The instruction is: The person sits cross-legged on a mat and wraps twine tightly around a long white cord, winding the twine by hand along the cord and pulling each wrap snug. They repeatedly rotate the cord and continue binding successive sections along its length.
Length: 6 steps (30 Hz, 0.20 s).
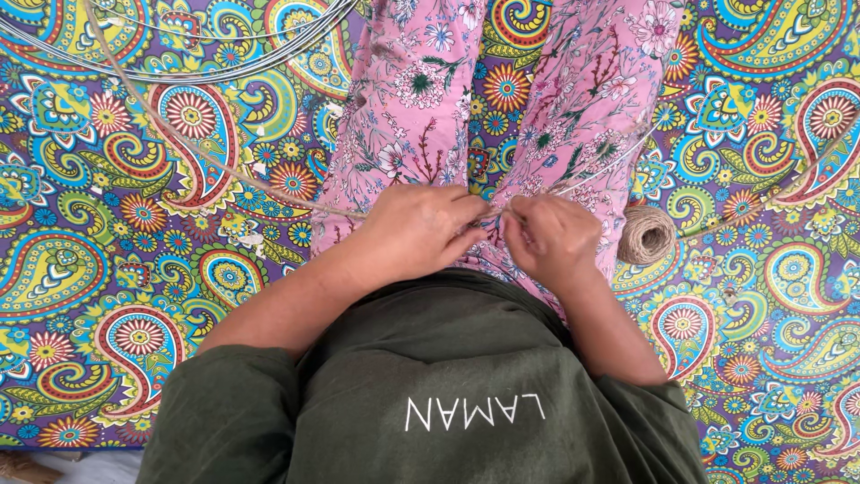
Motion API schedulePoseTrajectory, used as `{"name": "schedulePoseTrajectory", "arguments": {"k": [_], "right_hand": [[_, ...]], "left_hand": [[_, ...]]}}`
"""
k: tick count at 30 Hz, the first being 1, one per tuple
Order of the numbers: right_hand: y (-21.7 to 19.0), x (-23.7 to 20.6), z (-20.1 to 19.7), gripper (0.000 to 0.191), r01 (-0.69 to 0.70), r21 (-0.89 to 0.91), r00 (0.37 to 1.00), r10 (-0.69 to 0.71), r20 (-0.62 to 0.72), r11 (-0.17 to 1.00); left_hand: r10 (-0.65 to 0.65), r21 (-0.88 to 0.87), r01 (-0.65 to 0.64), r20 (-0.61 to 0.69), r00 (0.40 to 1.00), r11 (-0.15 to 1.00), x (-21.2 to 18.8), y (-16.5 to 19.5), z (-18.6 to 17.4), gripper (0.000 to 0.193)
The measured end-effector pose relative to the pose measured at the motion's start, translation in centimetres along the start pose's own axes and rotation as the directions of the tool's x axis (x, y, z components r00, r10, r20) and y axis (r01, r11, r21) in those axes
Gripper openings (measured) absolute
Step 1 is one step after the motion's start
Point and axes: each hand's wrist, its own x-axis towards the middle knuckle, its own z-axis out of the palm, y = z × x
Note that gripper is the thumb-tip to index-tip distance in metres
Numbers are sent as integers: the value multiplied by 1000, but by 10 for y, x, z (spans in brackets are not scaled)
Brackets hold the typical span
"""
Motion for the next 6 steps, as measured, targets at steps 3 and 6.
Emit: {"name": "schedulePoseTrajectory", "arguments": {"k": [3, 6], "right_hand": [[-9, -5, 5, 18, -50, -7, 999, 50, 14, 999], [-11, -8, 0, 17, -159, 33, 983, 154, 102, 987]], "left_hand": [[-12, 41, 13, -18, 1000, 999, 4, 9, 4, 21], [-3, 82, 5, -29, 1000, 997, -2, 4, -18, 17]]}}
